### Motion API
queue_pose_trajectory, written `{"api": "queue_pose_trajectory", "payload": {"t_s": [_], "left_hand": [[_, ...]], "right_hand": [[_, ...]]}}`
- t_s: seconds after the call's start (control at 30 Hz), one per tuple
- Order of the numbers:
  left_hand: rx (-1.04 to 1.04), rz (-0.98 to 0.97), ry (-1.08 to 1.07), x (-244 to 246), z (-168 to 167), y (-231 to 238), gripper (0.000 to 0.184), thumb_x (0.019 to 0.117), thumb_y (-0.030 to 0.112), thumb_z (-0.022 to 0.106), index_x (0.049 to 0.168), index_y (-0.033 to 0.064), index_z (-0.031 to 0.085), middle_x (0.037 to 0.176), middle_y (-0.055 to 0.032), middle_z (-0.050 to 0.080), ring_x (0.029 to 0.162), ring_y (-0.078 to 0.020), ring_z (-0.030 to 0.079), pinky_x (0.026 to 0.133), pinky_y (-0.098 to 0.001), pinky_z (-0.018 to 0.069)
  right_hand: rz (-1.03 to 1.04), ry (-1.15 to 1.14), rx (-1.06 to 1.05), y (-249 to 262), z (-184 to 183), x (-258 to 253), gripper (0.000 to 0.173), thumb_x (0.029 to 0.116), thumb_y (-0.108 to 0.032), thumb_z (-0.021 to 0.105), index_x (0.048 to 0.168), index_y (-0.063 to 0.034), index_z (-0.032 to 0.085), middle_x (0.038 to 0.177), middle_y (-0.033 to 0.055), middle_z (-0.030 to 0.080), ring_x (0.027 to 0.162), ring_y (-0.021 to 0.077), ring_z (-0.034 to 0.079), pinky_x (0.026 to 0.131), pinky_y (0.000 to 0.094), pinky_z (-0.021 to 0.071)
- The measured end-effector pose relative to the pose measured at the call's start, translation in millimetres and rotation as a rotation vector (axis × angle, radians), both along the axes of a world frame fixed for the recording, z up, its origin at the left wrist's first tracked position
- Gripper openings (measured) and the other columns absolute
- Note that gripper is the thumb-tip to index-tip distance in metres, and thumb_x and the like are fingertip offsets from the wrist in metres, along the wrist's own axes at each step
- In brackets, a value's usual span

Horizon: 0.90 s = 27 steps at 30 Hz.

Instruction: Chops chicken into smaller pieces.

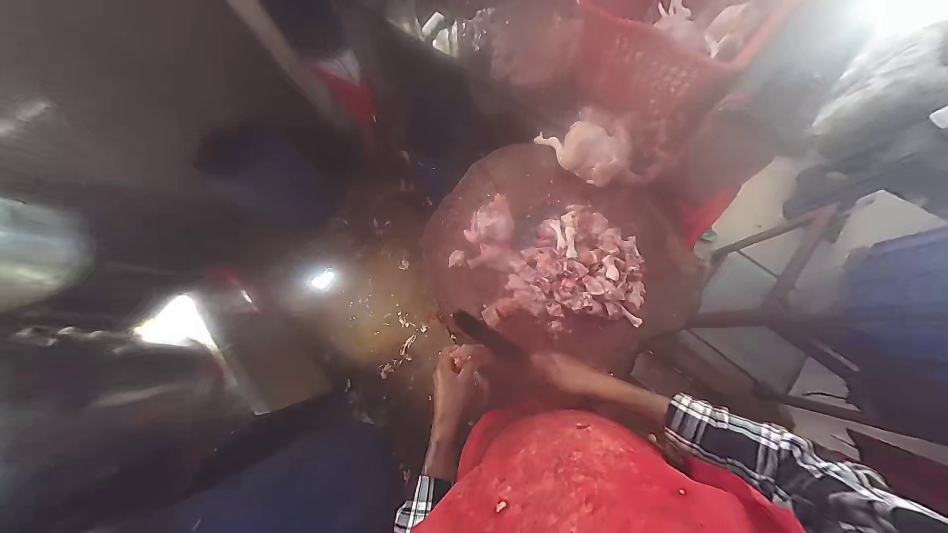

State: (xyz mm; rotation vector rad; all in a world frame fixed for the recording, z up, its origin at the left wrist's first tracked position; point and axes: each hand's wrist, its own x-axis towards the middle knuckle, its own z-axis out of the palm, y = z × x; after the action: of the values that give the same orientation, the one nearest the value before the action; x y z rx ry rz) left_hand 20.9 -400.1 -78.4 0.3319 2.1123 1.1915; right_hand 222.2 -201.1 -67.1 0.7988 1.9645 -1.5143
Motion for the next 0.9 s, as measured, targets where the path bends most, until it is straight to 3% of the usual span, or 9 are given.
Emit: {"api": "queue_pose_trajectory", "payload": {"t_s": [0.1,0.23,0.33,0.4,0.47,0.67,0.7,0.8,0.9], "left_hand": [[-0.066,-0.091,0.005,5,-7,1,0.049,0.0931,0.029,0.074,0.134,0.0078,0.056,0.104,-0.0125,0.072,0.085,-0.0228,0.072,0.078,-0.0465,0.0626],[-0.198,-0.125,0.003,12,-37,6,0.045,0.0976,0.037,0.068,0.131,0.0086,0.058,0.095,-0.0104,0.072,0.08,-0.0235,0.071,0.075,-0.0482,0.0611],[-0.164,-0.063,-0.032,18,-41,5,0.036,0.1012,0.031,0.064,0.127,0.0064,0.06,0.087,-0.0082,0.073,0.071,-0.0197,0.072,0.069,-0.043,0.063],[-0.162,-0.033,-0.035,19,-42,7,0.032,0.1015,0.031,0.063,0.123,0.007,0.062,0.086,-0.0063,0.073,0.069,-0.0177,0.072,0.067,-0.0409,0.0635],[-0.172,-0.029,-0.026,16,-44,6,0.03,0.103,0.033,0.061,0.119,0.0078,0.064,0.083,-0.0043,0.074,0.068,-0.0163,0.072,0.067,-0.0398,0.0637],[-0.092,0.035,-0.098,16,-47,4,0.027,0.1029,0.026,0.063,0.118,0.0034,0.065,0.083,-0.0069,0.074,0.068,-0.0184,0.073,0.066,-0.0392,0.0642],[-0.101,0.043,-0.095,16,-46,4,0.027,0.1029,0.026,0.063,0.116,0.0035,0.066,0.082,-0.0068,0.074,0.067,-0.0185,0.073,0.065,-0.0392,0.064],[-0.187,0.01,-0.055,14,-35,11,0.029,0.1017,0.034,0.063,0.111,0.0064,0.07,0.079,-0.0051,0.073,0.067,-0.0172,0.071,0.066,-0.0404,0.0627],[0.018,-0.049,-0.032,9,-15,10,0.029,0.1022,0.029,0.063,0.117,0.005,0.069,0.095,-0.0076,0.073,0.077,-0.0181,0.071,0.073,-0.0402,0.0625]], "right_hand": [[-0.068,-0.028,0.159,12,26,-4,0.071,0.1053,-0.066,0.023,0.116,-0.0084,0.064,0.092,0.0156,0.066,0.083,0.031,0.067,0.077,0.0563,0.0545],[-0.247,0.56,0.123,6,93,-33,0.074,0.1011,-0.073,0.024,0.111,-0.0101,0.061,0.076,-0.001,0.052,0.064,0.0097,0.053,0.059,0.0313,0.0503],[-0.263,0.808,0.166,-13,70,-32,0.076,0.1009,-0.073,0.026,0.111,-0.0068,0.062,0.079,0.0004,0.056,0.067,0.0054,0.055,0.062,0.0261,0.0517],[-0.095,0.426,0.205,-4,34,-14,0.068,0.1052,-0.065,0.029,0.123,-0.0089,0.064,0.094,0.0086,0.067,0.084,0.0172,0.066,0.079,0.0417,0.0575],[0.004,0.107,0.177,9,10,-11,0.068,0.1045,-0.067,0.028,0.116,-0.0103,0.064,0.092,0.0137,0.065,0.086,0.0286,0.066,0.078,0.0563,0.0539],[-0.205,0.665,-0.024,-19,56,-25,0.075,0.0976,-0.078,0.025,0.109,-0.0121,0.059,0.074,-0.0042,0.049,0.061,0.0052,0.05,0.056,0.026,0.0467],[-0.179,0.642,0.011,-20,48,-24,0.074,0.0989,-0.077,0.025,0.11,-0.0123,0.06,0.075,-0.003,0.051,0.062,0.006,0.051,0.057,0.027,0.0481],[0.043,0.149,0.087,2,14,-15,0.067,0.1064,-0.063,0.028,0.118,-0.0082,0.064,0.093,0.0147,0.066,0.086,0.0282,0.066,0.079,0.0553,0.0541],[0.047,-0.004,0.181,15,11,-11,0.075,0.1032,-0.07,0.026,0.119,-0.0088,0.065,0.1,0.0167,0.068,0.095,0.0328,0.068,0.084,0.0603,0.0529]]}}
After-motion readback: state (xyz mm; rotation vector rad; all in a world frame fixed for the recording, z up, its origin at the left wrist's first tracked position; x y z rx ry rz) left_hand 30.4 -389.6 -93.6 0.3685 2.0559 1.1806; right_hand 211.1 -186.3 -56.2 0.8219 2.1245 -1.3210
